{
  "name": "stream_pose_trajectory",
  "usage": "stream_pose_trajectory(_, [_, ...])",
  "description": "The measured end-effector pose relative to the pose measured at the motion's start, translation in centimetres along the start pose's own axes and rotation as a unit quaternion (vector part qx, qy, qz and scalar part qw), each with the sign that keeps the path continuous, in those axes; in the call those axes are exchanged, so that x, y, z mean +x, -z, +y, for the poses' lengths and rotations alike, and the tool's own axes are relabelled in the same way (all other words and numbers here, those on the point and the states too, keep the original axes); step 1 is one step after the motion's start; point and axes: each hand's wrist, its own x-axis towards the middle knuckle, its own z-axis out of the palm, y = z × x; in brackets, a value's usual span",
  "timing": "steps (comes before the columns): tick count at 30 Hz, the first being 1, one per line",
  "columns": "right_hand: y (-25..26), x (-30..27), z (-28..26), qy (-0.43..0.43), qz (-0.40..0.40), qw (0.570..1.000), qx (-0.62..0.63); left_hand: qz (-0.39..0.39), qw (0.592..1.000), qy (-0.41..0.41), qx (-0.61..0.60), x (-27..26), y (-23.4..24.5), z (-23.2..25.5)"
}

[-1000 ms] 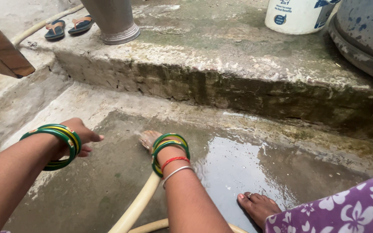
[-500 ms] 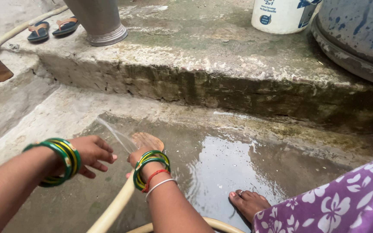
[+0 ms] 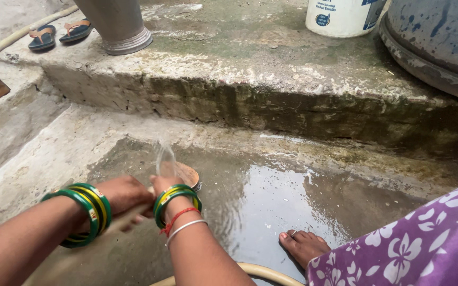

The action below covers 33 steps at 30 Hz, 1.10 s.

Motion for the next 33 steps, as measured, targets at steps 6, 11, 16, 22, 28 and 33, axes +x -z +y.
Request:
stream_pose_trajectory(6, [-2.3,-1.8,-2.8,-0.031,-0.253,0.909,0.329,0.187,0.908,-0.093,0.362,0.9,3.9,-0.7])
stream_pose_trajectory(11, [-3.9,-3.0,-3.2,0.030,-0.346,0.872,0.347,0.207,0.927,-0.110,0.293,0.2,6.9,-1.6])
stream_pose_trajectory(16, [20.5,-5.5,12.1,0.194,-0.078,0.856,-0.473,0.183,0.957,-0.044,0.219,-1.5,8.3,-1.8])
stream_pose_trajectory(22, [29.3,-6.8,19.7,-0.046,-0.015,0.818,-0.573,0.198,0.941,-0.013,0.273,-3.8,9.1,-1.6])
stream_pose_trajectory(28, [29.6,-6.2,20.4,0.010,-0.034,0.758,-0.651,0.191,0.934,0.027,0.302,-3.3,10.0,-1.3])
stream_pose_trajectory(33, [30.0,-6.4,20.9,0.042,-0.031,0.743,-0.668,0.203,0.945,-0.019,0.255,-1.8,11.4,-1.8])
